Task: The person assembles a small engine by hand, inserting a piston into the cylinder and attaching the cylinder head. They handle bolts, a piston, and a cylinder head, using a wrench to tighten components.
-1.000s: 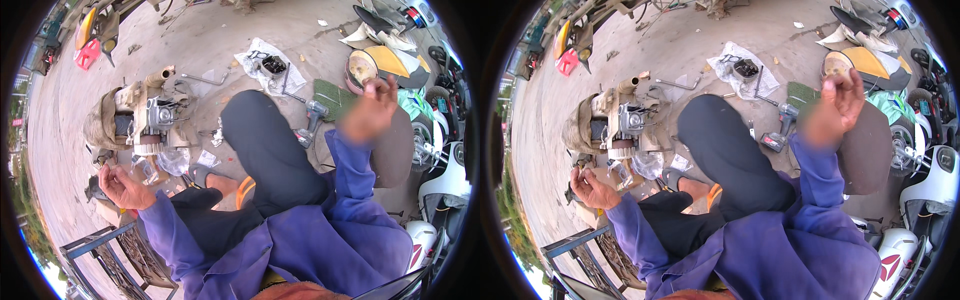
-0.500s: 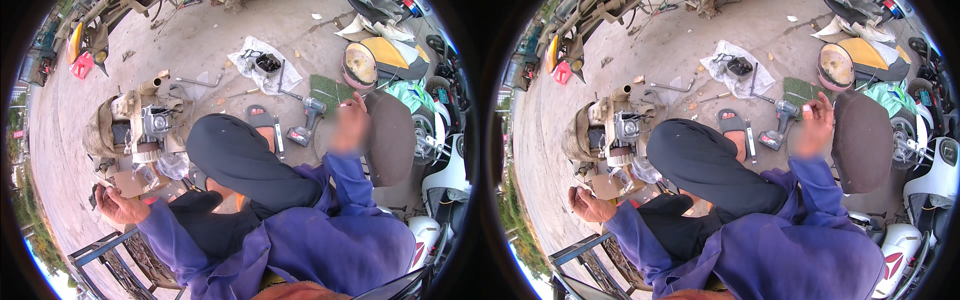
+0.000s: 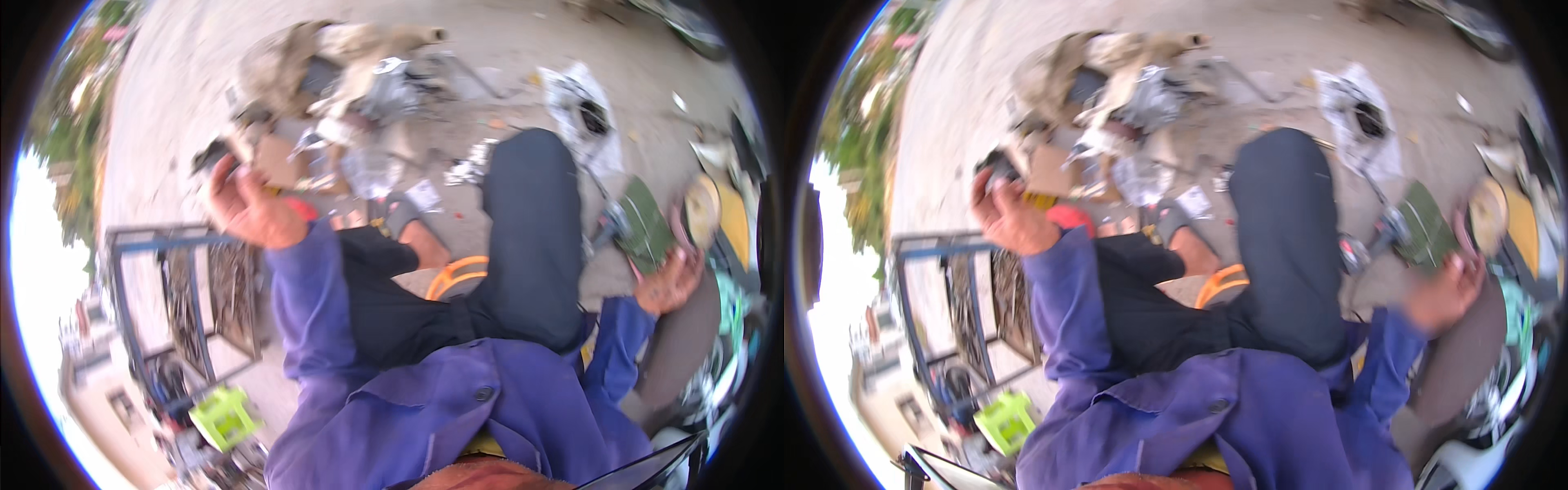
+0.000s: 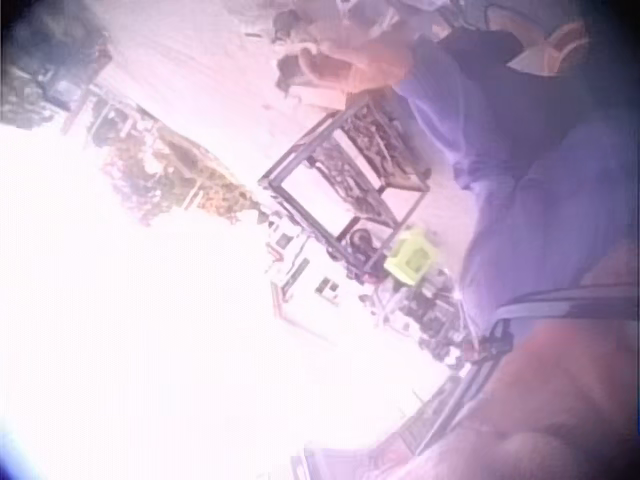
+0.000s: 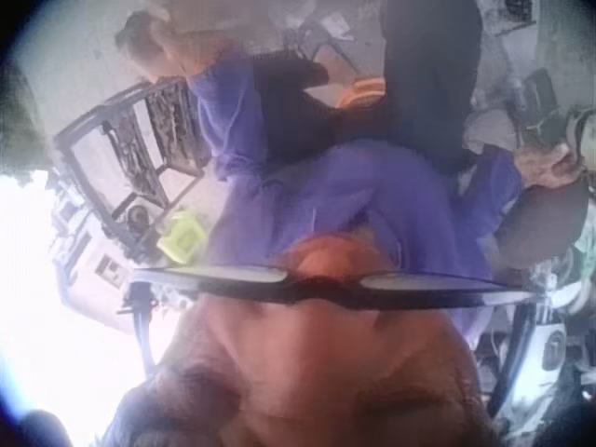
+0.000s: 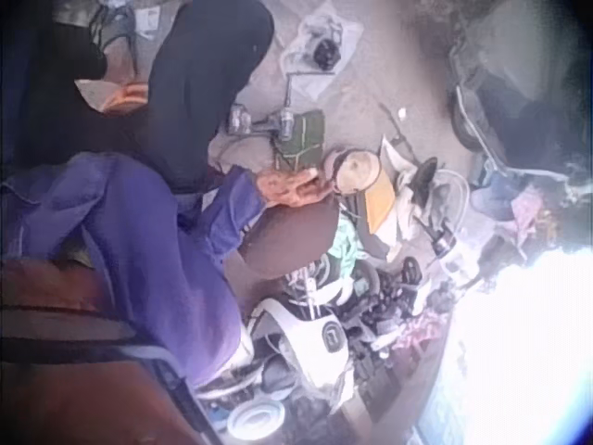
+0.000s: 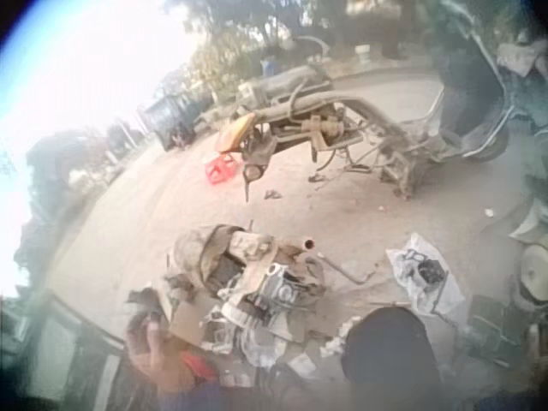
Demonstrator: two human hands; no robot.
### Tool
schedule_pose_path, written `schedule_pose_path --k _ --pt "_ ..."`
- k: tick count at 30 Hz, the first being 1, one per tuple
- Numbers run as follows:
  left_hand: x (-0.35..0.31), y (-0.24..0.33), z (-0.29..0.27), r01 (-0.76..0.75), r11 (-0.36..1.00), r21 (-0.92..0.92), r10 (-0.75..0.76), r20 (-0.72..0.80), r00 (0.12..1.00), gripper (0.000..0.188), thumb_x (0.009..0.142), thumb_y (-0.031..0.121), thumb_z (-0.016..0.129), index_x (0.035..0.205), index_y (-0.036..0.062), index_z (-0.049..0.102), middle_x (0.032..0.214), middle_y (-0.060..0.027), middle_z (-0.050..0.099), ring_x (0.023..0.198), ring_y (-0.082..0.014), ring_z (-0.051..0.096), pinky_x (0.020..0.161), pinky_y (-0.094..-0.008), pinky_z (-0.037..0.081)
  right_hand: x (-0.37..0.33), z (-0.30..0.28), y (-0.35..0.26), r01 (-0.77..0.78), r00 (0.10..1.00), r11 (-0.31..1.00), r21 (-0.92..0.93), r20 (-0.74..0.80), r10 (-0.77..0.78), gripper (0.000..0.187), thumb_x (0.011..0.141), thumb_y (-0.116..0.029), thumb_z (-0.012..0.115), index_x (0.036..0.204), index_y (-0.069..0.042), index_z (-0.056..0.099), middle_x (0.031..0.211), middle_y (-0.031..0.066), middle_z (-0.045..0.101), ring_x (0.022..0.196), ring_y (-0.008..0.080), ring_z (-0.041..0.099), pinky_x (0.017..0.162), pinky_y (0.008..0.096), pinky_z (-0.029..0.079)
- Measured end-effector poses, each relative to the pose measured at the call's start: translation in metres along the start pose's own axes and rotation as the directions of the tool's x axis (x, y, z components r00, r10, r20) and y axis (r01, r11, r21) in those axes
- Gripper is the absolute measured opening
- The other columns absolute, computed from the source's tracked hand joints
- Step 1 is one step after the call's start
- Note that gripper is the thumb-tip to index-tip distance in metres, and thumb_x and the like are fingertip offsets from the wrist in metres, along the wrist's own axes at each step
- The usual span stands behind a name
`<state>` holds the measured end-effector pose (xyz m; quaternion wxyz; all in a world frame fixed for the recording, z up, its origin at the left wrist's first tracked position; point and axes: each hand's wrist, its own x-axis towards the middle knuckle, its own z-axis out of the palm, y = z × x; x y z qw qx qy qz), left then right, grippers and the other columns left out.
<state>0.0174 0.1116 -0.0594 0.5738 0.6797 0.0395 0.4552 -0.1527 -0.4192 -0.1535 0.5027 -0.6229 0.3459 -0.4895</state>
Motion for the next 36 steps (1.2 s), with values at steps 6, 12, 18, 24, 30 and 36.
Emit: schedule_pose_path --k 6,12,18,24,30,36 --pt "0.008 0.010 -0.029 -0.001 0.976 -0.216 -0.025 -0.118 0.993 0.025 0.096 -0.005 0.056 0.119 0.0035 0.055 0.116 -0.0089 0.060 0.078 -0.0108 0.054 0.069 -0.0243 0.049 0.048 -0.030 0.054 0.687 0.700 0.690 -0.229 0.463 -0.543 0.040 0.084 -0.031 0.060 0.105 0.003 0.063 0.106 0.0095 0.067 0.111 0.0172 0.063 0.122 0.0383 0.031" --pt "0.014 0.015 -0.051 -0.032 0.967 -0.254 -0.042 -0.277 0.960 0.027 0.093 -0.009 0.056 0.118 0.0008 0.057 0.114 -0.0096 0.062 0.073 -0.0089 0.052 0.067 -0.0221 0.047 0.057 -0.017 0.034 0.519 0.826 0.824 -0.228 0.381 -0.415 0.040 0.091 -0.026 0.054 0.116 0.004 0.054 0.110 0.0109 0.065 0.113 0.0197 0.061 0.120 0.0414 0.032" --pt "0.016 0.009 -0.067 -0.002 0.962 -0.275 -0.071 -0.258 0.963 0.030 0.094 -0.004 0.060 0.123 0.0045 0.054 0.119 -0.0064 0.061 0.086 -0.0106 0.057 0.069 -0.0252 0.048 0.071 -0.022 0.017 0.588 0.775 0.781 -0.208 0.422 -0.471 0.043 0.098 -0.022 0.048 0.131 0.005 0.043 0.113 0.0130 0.063 0.113 0.0233 0.061 0.119 0.0448 0.034" --pt "0.013 0.012 -0.069 0.019 0.955 -0.297 -0.097 -0.251 0.963 0.030 0.095 -0.002 0.060 0.123 0.0060 0.054 0.119 -0.0062 0.060 0.086 -0.0093 0.057 0.070 -0.0247 0.047 0.080 -0.030 -0.026 0.771 0.583 0.618 -0.152 0.559 -0.590 0.048 0.106 -0.018 0.042 0.145 0.006 0.033 0.117 0.0150 0.062 0.113 0.0269 0.060 0.117 0.0482 0.036" --pt "0.017 0.003 -0.063 0.027 0.957 -0.289 -0.100 -0.244 0.965 0.026 0.096 -0.003 0.060 0.121 0.0033 0.056 0.117 -0.0073 0.060 0.078 -0.0104 0.054 0.070 -0.0253 0.047 0.056 -0.001 -0.065 0.760 0.597 0.649 0.020 0.371 -0.711 0.042 0.103 -0.014 0.043 0.139 0.008 0.040 0.113 0.0180 0.061 0.109 0.0264 0.062 0.114 0.0453 0.040" --pt "0.012 0.002 -0.040 0.049 0.949 -0.312 -0.104 -0.164 0.981 0.027 0.095 -0.004 0.059 0.121 0.0028 0.057 0.112 -0.0066 0.062 0.083 -0.0104 0.055 0.072 -0.0249 0.047 0.015 0.032 -0.120 0.612 0.758 0.760 0.217 0.110 -0.642 0.048 0.097 -0.008 0.054 0.138 0.011 0.038 0.108 0.0180 0.061 0.106 0.0289 0.061 0.104 0.0430 0.048"
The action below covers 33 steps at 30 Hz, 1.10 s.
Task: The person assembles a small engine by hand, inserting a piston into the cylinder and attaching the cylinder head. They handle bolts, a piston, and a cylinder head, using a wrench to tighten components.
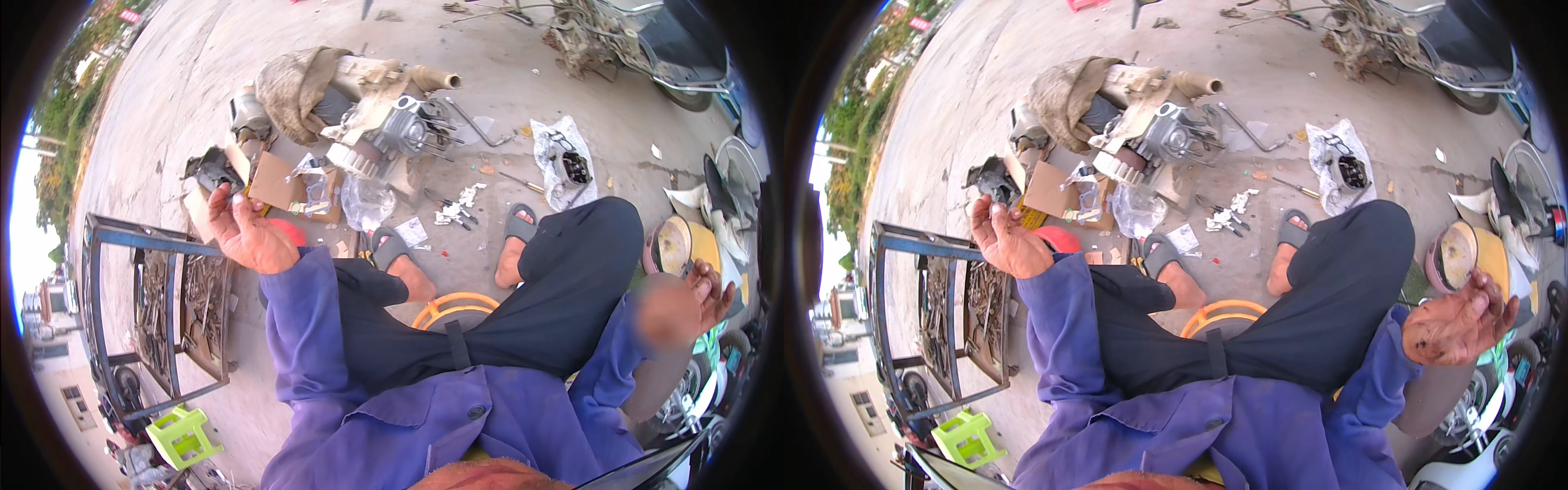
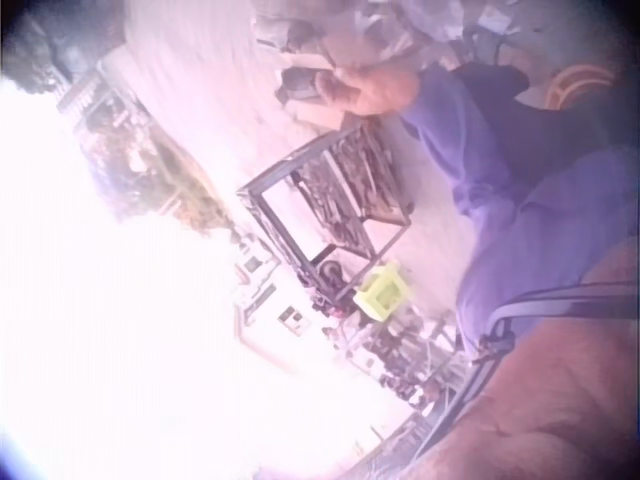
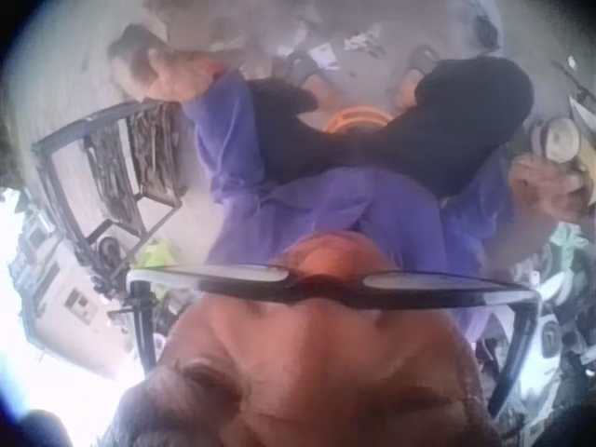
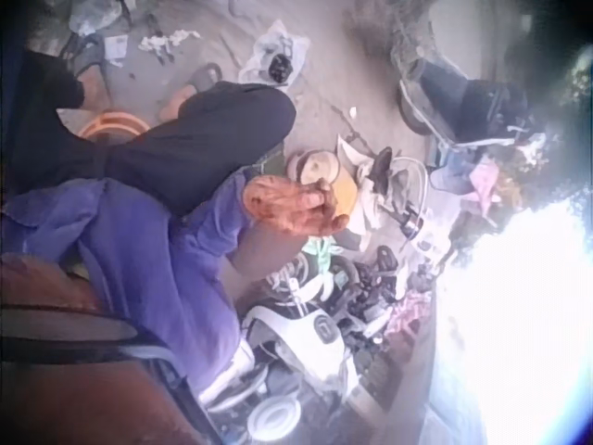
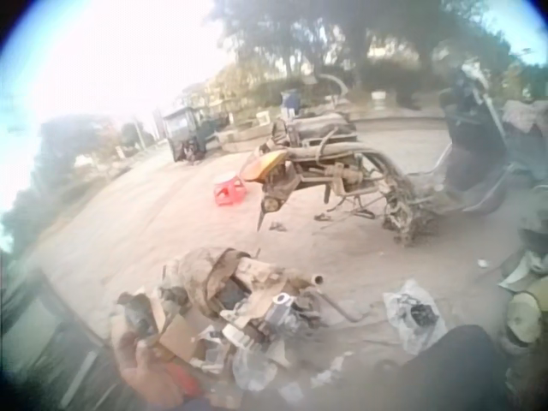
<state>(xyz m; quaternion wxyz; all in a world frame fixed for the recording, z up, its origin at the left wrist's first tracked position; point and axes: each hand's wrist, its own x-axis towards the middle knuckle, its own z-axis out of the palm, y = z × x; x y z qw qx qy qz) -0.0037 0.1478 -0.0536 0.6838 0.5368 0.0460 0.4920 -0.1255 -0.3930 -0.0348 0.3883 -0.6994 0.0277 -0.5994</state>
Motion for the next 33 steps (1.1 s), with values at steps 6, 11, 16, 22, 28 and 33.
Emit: schedule_pose_path --k 6,11,16,22,28,33 --pt "-0.003 -0.008 -0.009 -0.023 0.996 0.080 0.020 0.047 0.999 0.027 0.097 -0.001 0.057 0.123 0.0042 0.058 0.116 -0.0059 0.061 0.090 -0.0117 0.054 0.073 -0.0258 0.046 -0.005 0.029 -0.005 -0.060 0.989 0.983 0.176 -0.120 0.082 0.045 0.098 0.005 0.053 0.141 -0.003 0.044 0.110 0.0136 0.063 0.106 0.0229 0.062 0.102 0.0385 0.051" --pt "-0.012 -0.013 0.009 -0.008 0.991 0.134 -0.005 0.098 0.995 0.026 0.098 0.001 0.058 0.124 0.0038 0.058 0.122 -0.0067 0.060 0.084 -0.0128 0.050 0.074 -0.0258 0.043 -0.009 0.012 0.001 -0.179 0.966 0.977 0.114 -0.167 0.197 0.049 0.099 0.002 0.056 0.145 -0.005 0.040 0.107 0.0127 0.061 0.101 0.0198 0.059 0.098 0.0362 0.051" --pt "-0.015 -0.023 0.024 0.022 0.987 0.161 -0.047 0.152 0.987 0.024 0.098 0.001 0.056 0.122 0.0050 0.057 0.116 -0.0058 0.061 0.081 -0.0112 0.050 0.070 -0.0235 0.042 -0.022 0.012 0.006 -0.282 0.895 0.943 0.175 -0.307 0.325 0.053 0.090 0.006 0.063 0.140 0.003 0.045 0.104 0.0128 0.061 0.098 0.0200 0.058 0.096 0.0335 0.047" --pt "-0.020 -0.029 0.044 -0.015 0.971 0.239 -0.029 0.178 0.984 0.025 0.097 0.003 0.059 0.122 0.0027 0.059 0.108 -0.0064 0.062 0.078 -0.0111 0.049 0.070 -0.0244 0.041 -0.039 -0.013 0.025 -0.353 0.889 0.933 0.074 -0.284 0.359 0.052 0.090 0.007 0.063 0.139 0.004 0.047 0.103 0.0113 0.062 0.096 0.0165 0.058 0.091 0.0298 0.048" --pt "-0.029 -0.029 0.050 -0.024 0.963 0.268 -0.037 0.222 0.974 0.024 0.097 0.003 0.058 0.120 0.0029 0.060 0.106 -0.0055 0.059 0.083 -0.0135 0.049 0.072 -0.0261 0.040 -0.054 -0.028 0.030 -0.443 0.864 0.895 0.059 -0.237 0.443 0.052 0.090 0.005 0.065 0.138 0.004 0.047 0.103 0.0106 0.062 0.094 0.0159 0.058 0.087 0.0284 0.048" --pt "-0.028 -0.032 0.051 -0.034 0.950 0.310 -0.032 0.207 0.978 0.024 0.096 0.002 0.059 0.120 0.0033 0.061 0.108 -0.0064 0.062 0.080 -0.0126 0.051 0.070 -0.0252 0.041 -0.056 -0.024 0.036 -0.445 0.864 0.894 0.051 -0.240 0.443 0.051 0.091 0.007 0.064 0.138 0.005 0.047 0.104 0.0107 0.061 0.097 0.0160 0.057 0.090 0.0304 0.049"
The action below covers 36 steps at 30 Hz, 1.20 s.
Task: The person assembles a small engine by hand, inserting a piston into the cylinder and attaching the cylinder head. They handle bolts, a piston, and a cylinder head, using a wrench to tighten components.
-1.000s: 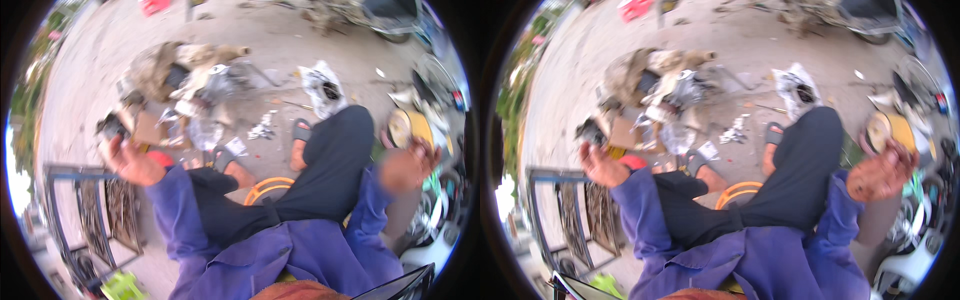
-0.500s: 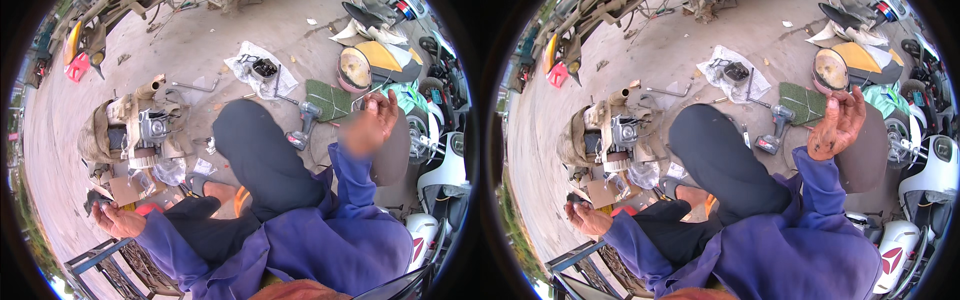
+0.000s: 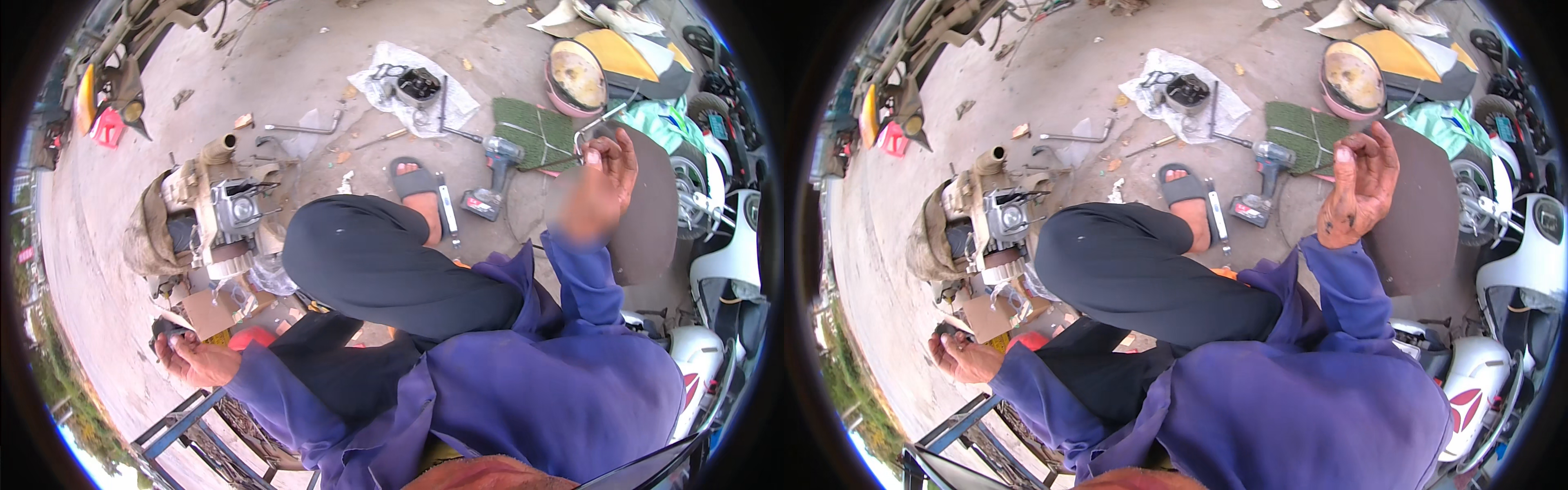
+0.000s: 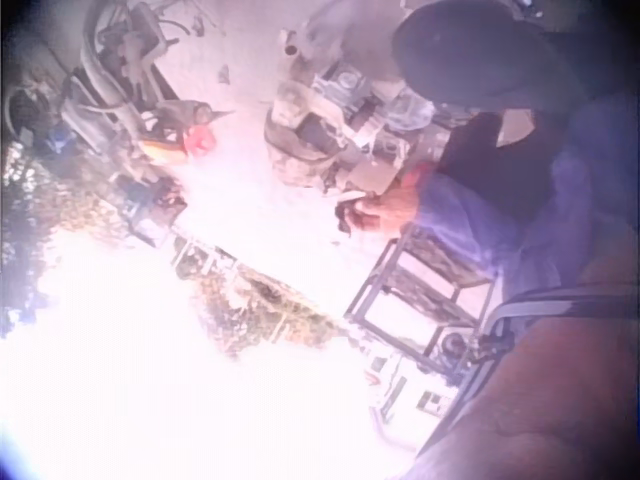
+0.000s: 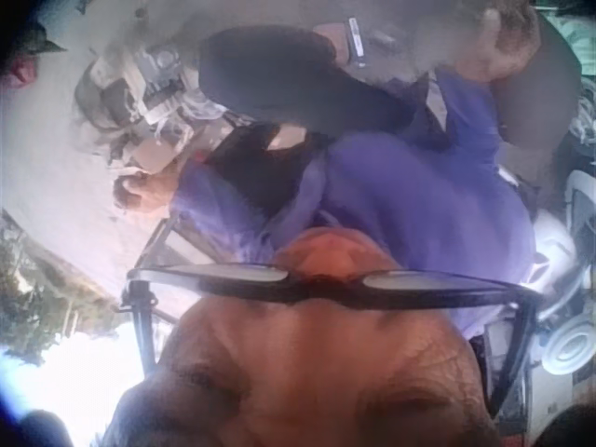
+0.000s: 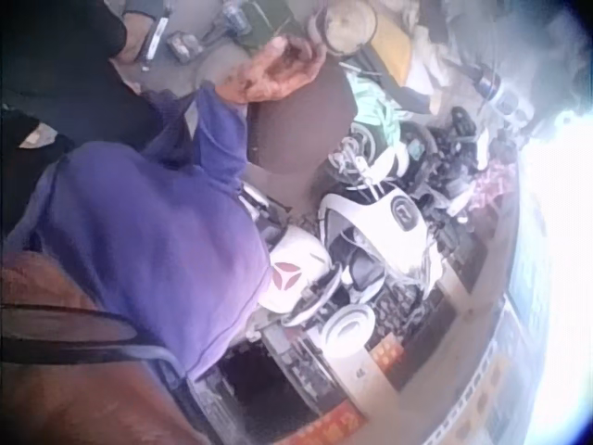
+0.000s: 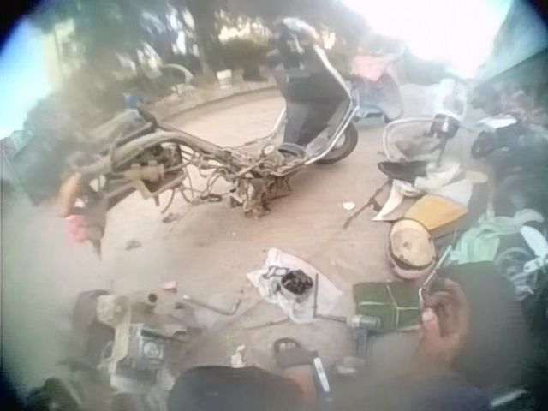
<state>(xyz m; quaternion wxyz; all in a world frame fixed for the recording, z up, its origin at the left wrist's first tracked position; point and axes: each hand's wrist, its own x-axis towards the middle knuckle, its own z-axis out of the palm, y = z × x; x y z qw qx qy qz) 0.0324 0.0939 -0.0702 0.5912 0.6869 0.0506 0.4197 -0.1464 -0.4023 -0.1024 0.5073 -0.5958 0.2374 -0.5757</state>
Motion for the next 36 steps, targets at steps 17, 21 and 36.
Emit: schedule_pose_path --k 17,21,36 --pt "-0.005 0.002 -0.003 0.116 0.991 -0.064 -0.122 -0.104 0.987 0.029 0.094 0.002 0.058 0.123 0.0018 0.057 0.092 -0.0048 0.061 0.076 -0.0133 0.056 0.068 -0.0254 0.048 -0.001 0.032 0.027 0.137 0.983 0.988 -0.067 0.135 -0.128 0.046 0.093 0.001 0.062 0.137 0.004 0.049 0.104 0.0127 0.066 0.099 0.0198 0.061 0.093 0.0334 0.047" --pt "-0.004 0.001 0.030 -0.036 0.998 -0.053 0.035 -0.032 0.999 0.029 0.092 -0.001 0.060 0.122 -0.0009 0.059 0.100 -0.0060 0.063 0.076 -0.0094 0.055 0.069 -0.0226 0.045 0.040 -0.001 0.015 0.399 0.888 0.868 -0.297 0.363 -0.284 0.043 0.097 -0.007 0.059 0.137 0.005 0.048 0.113 0.0192 0.062 0.097 0.0260 0.063 0.091 0.0387 0.049" --pt "-0.028 0.051 0.016 -0.228 0.974 -0.004 0.228 -0.005 0.974 0.037 0.073 -0.010 0.060 0.105 0.0064 0.052 0.108 -0.0123 0.045 0.093 -0.0283 0.053 0.078 -0.0355 0.045 -0.065 0.207 -0.024 0.605 0.382 0.754 0.257 0.737 -0.558 0.035 0.101 -0.012 0.057 0.129 0.008 0.054 0.112 0.0178 0.062 0.096 0.0246 0.063 0.091 0.0360 0.050"
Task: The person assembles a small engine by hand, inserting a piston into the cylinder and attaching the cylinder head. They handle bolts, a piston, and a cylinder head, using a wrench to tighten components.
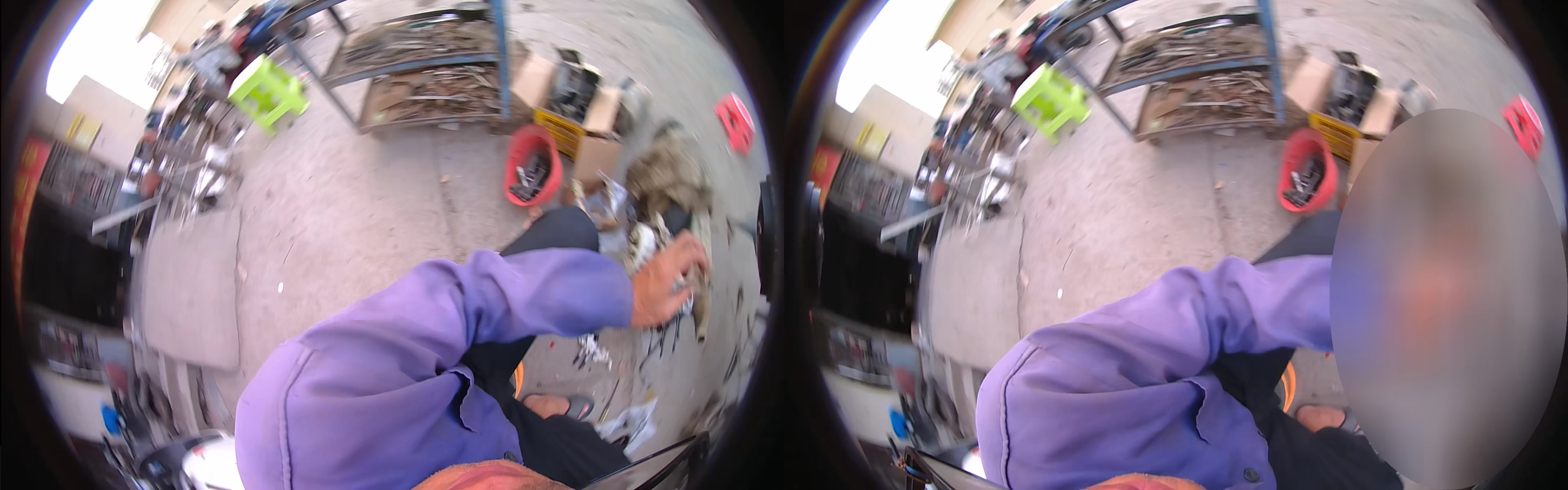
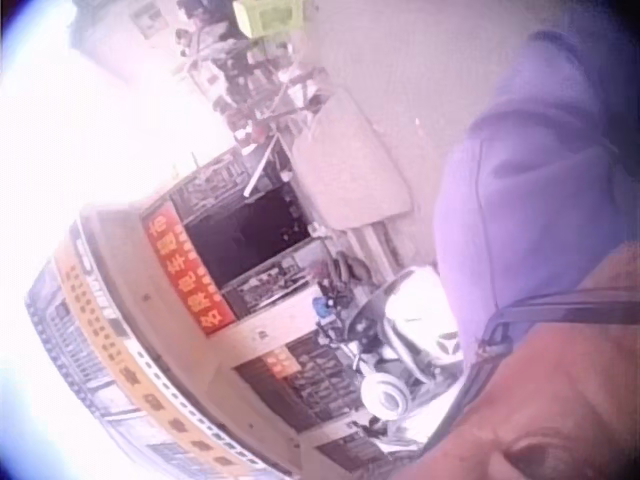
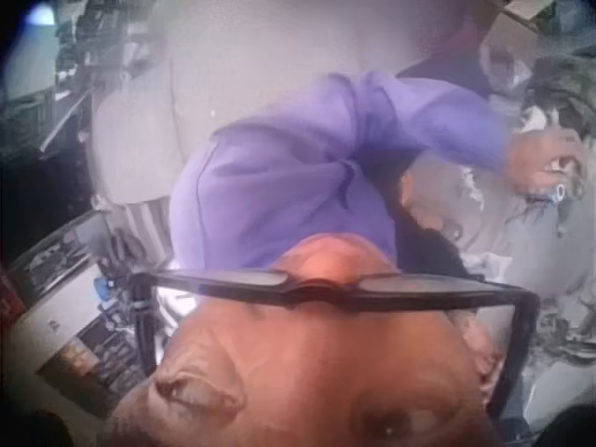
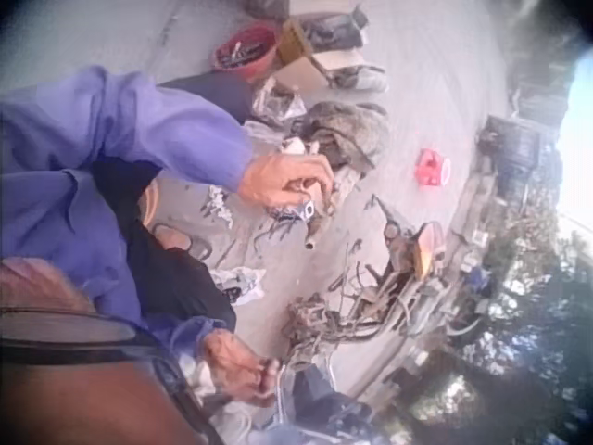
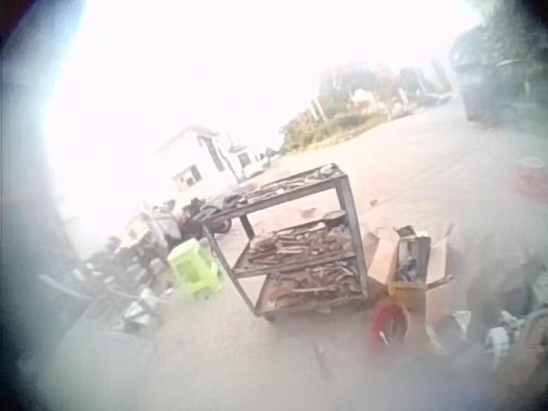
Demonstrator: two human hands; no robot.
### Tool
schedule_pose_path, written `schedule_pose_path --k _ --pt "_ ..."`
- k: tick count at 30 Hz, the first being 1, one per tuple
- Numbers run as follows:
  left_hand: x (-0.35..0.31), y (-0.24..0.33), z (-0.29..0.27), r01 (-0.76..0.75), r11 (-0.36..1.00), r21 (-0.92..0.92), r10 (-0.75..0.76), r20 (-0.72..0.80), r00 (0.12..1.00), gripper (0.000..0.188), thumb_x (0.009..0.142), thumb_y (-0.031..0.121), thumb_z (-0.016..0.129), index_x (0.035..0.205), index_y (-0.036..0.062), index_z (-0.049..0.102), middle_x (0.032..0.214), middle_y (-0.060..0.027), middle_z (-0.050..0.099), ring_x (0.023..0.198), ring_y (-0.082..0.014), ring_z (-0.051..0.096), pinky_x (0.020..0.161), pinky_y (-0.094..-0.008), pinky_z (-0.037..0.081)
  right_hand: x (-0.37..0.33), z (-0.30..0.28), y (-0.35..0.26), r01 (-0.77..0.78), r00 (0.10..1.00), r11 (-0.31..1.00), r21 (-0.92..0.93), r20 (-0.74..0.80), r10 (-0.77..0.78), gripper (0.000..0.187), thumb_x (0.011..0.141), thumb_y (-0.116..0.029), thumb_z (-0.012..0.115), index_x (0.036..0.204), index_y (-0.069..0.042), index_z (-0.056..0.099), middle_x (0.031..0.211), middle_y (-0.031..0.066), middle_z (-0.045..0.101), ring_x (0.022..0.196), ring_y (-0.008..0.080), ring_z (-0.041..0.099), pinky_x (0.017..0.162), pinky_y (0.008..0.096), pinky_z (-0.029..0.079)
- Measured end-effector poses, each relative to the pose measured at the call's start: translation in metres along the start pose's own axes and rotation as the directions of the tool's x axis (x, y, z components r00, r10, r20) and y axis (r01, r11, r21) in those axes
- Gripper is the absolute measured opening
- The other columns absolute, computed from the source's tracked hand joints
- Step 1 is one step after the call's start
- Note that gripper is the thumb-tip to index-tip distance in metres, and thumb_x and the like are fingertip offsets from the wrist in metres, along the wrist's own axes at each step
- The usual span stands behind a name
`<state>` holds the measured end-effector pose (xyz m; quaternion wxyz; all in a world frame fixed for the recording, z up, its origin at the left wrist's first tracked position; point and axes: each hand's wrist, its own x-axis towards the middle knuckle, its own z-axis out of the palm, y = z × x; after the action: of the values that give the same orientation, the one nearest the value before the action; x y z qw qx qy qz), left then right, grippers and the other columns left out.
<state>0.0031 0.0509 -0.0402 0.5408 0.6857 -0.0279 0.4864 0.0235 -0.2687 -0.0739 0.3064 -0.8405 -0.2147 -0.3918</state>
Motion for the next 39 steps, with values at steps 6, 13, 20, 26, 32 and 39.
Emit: schedule_pose_path --k 6,13,20,26,32,39 --pt "-0.015 0.008 -0.020 0.026 0.999 0.041 -0.021 -0.106 0.994 0.035 0.073 -0.006 0.062 0.104 0.0051 0.053 0.110 -0.0147 0.049 0.100 -0.0327 0.057 0.084 -0.0387 0.047 0.059 0.073 -0.026 0.162 0.980 0.963 0.214 0.078 -0.182 0.033 0.100 -0.012 0.060 0.126 0.008 0.056 0.107 0.0140 0.066 0.098 0.0236 0.064 0.093 0.0348 0.050" --pt "0.002 0.070 -0.046 -0.355 0.928 0.116 0.352 0.048 0.935 0.033 0.069 -0.001 0.070 0.099 0.0076 0.058 0.106 -0.0126 0.055 0.096 -0.0342 0.060 0.075 -0.0423 0.052 0.092 0.160 -0.068 -0.102 0.978 0.602 0.792 0.191 -0.087 0.053 0.098 -0.014 0.067 0.142 0.006 0.046 0.119 0.0161 0.059 0.108 0.0228 0.058 0.095 0.0333 0.046" --pt "-0.054 -0.004 -0.058 -0.260 0.956 0.137 0.234 0.182 0.955 0.030 0.071 0.005 0.072 0.099 0.0066 0.062 0.102 -0.0126 0.058 0.089 -0.0337 0.062 0.068 -0.0428 0.052 0.051 0.209 -0.063 -0.218 0.883 0.658 0.720 0.432 -0.180 0.053 0.101 -0.020 0.059 0.146 0.002 0.043 0.124 0.0148 0.057 0.108 0.0228 0.055 0.093 0.0334 0.045" --pt "-0.050 -0.029 -0.048 -0.310 0.923 0.228 0.245 0.274 0.930 0.025 0.076 0.021 0.069 0.098 0.0105 0.061 0.096 -0.0078 0.058 0.079 -0.0285 0.060 0.056 -0.0417 0.045 -0.019 0.227 -0.051 -0.490 0.599 0.755 0.436 0.797 -0.072 0.048 0.102 -0.021 0.059 0.142 0.003 0.047 0.121 0.0152 0.059 0.105 0.0230 0.057 0.091 0.0336 0.046" --pt "-0.022 -0.047 -0.049 0.018 0.969 0.248 -0.049 0.119 0.992 0.023 0.080 0.021 0.066 0.098 0.0092 0.060 0.094 -0.0057 0.057 0.078 -0.0270 0.058 0.058 -0.0408 0.043 -0.077 0.237 -0.076 -0.609 0.253 0.759 0.231 0.963 -0.091 0.045 0.102 -0.022 0.059 0.138 0.003 0.051 0.117 0.0156 0.061 0.101 0.0231 0.058 0.090 0.0338 0.047" --pt "0.003 -0.049 -0.065 0.276 0.915 0.295 -0.330 0.151 0.932 0.019 0.083 0.013 0.061 0.101 0.0055 0.060 0.102 -0.0109 0.058 0.085 -0.0292 0.059 0.066 -0.0422 0.048 -0.111 0.227 -0.091 -0.661 0.021 0.745 0.094 0.994 -0.107 0.041 0.102 -0.024 0.059 0.133 0.004 0.055 0.113 0.0160 0.063 0.097 0.0233 0.059 0.087 0.0340 0.048"
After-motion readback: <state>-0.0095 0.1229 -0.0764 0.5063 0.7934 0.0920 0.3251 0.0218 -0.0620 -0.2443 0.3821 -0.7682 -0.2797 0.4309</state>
